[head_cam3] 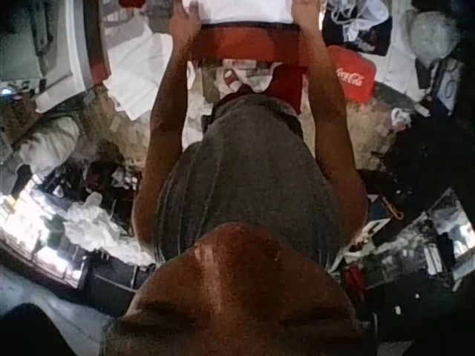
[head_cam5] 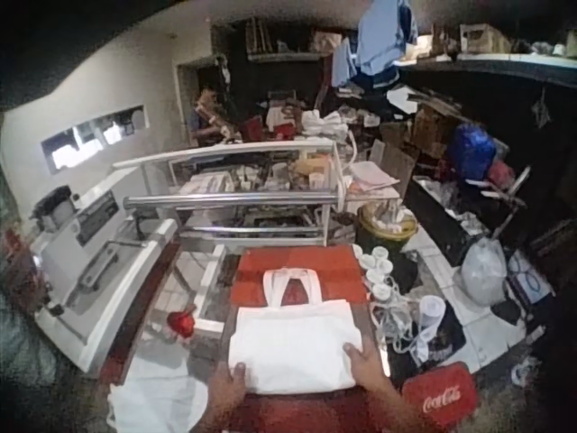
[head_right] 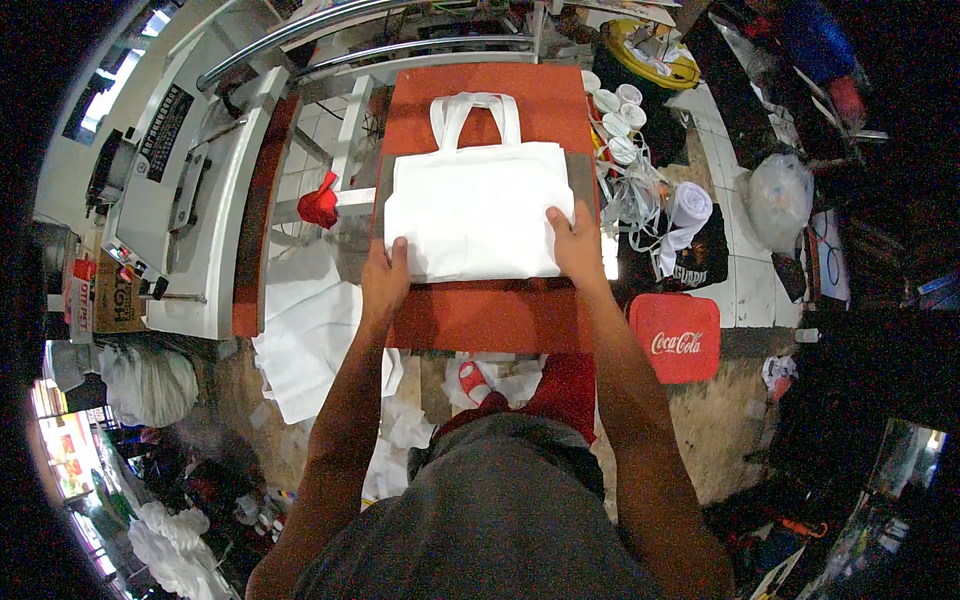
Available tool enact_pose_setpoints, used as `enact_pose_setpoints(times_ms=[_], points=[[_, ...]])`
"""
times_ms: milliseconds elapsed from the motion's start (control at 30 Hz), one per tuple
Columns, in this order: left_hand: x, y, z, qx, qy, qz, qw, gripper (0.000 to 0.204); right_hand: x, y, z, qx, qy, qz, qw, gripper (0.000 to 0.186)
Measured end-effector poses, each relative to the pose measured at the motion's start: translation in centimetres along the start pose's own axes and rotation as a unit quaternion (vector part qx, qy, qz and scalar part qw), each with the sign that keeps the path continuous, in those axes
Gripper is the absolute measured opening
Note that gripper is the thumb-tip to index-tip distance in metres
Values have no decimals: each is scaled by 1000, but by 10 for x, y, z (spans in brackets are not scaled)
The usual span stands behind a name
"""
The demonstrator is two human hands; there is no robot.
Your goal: The person prepares and prints a white tote bag using a heat press machine. By hand, the person aligns the bag on the lower platen, folds it for alignment, rolls a design onto it, and operates the machine's controls to press the design onto the bag.
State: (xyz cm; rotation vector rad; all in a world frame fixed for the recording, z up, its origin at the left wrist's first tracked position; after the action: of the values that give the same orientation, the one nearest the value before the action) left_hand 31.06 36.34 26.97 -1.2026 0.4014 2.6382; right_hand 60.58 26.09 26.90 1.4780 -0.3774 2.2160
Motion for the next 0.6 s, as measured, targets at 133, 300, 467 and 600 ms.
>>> enact_pose_setpoints(times_ms=[133, 300, 467, 600], points=[[-19, -3, 9, 14, -84, -8, 996, 39, -3, 0, 3, -42, -19, 17, 999, 34], [-4, -16, -6, -70, -59, -36, 995, 36, 9, -7, 1, -57, 29, 27, 998, 37], [2, -20, -13, -82, -49, 11, 995, 35, 35, -10, 7, -40, 47, -6, 998, 41], [-8, -25, -15, -71, -76, 33, 994, 35, 3, -6, 3, -56, 126, -16, 990, 39]])
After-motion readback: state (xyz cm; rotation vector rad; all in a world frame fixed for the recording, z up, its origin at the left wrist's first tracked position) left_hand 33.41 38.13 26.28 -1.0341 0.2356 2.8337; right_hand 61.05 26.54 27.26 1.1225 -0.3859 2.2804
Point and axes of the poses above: each hand's wrist, its own y-axis away from the middle knuckle, its own z-axis out of the back of the hand, x = y × z, the point moved 1 cm from there along -y, towards the middle knuckle, and after that the axes turned 9 degrees about x, right-handed, at the moved point
